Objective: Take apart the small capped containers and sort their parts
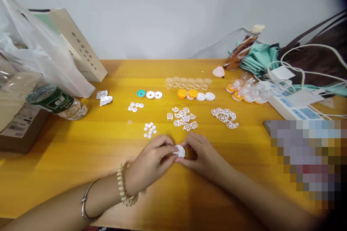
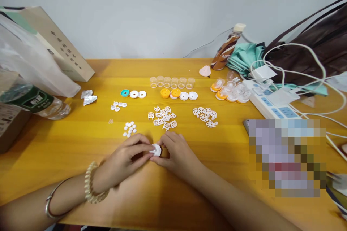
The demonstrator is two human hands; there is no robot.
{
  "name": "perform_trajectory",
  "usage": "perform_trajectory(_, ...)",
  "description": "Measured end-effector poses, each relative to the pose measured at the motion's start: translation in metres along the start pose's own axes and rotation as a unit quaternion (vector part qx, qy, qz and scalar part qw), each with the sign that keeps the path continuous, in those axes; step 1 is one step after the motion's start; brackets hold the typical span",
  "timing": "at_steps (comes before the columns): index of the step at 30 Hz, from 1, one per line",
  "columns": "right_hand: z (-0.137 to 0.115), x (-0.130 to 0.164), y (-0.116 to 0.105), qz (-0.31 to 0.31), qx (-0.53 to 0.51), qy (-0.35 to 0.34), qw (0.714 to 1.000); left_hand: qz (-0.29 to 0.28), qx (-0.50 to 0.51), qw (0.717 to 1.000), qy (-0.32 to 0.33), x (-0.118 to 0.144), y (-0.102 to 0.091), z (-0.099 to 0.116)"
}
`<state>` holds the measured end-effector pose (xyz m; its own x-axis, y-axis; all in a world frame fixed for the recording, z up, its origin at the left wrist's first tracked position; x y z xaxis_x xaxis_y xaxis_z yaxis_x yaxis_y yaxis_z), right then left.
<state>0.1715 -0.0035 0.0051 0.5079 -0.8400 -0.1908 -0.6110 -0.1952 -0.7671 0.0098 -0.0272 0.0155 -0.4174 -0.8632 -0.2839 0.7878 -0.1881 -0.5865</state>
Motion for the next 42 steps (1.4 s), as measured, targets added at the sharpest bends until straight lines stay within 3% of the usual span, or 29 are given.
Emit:
perform_trajectory(8, 0.000, 0.002, 0.004, 0.022, 0.005, -0.028, 0.999, -0.018, 0.008, 0.997, -0.075, -0.005, 0.000, 0.004)
perform_trajectory(18, -0.005, 0.000, 0.000, 0.005, 0.022, -0.011, 1.000, -0.027, -0.035, 0.997, -0.071, -0.005, -0.004, 0.002)
perform_trajectory(30, -0.008, 0.004, 0.009, 0.053, 0.032, -0.026, 0.998, -0.048, -0.040, 0.992, -0.108, -0.010, -0.004, 0.000)
perform_trajectory(38, -0.006, 0.005, 0.008, 0.066, 0.043, -0.044, 0.996, -0.041, -0.051, 0.996, -0.066, -0.008, -0.004, -0.001)
perform_trajectory(42, -0.007, 0.007, 0.007, 0.050, 0.045, -0.074, 0.995, -0.064, -0.127, 0.990, -0.020, -0.009, -0.006, 0.003)
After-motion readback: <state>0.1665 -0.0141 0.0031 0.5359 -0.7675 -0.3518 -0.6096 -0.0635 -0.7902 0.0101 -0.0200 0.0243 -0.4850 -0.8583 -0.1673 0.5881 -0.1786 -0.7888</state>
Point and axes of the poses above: each hand's wrist, its own x-axis away from the middle knuckle, its own y-axis out of the palm, z = x × y, the point moved 3 cm from there along -x, towards the middle knuckle, and after that the axes turned 6 degrees about z, right-handed, at the moved point
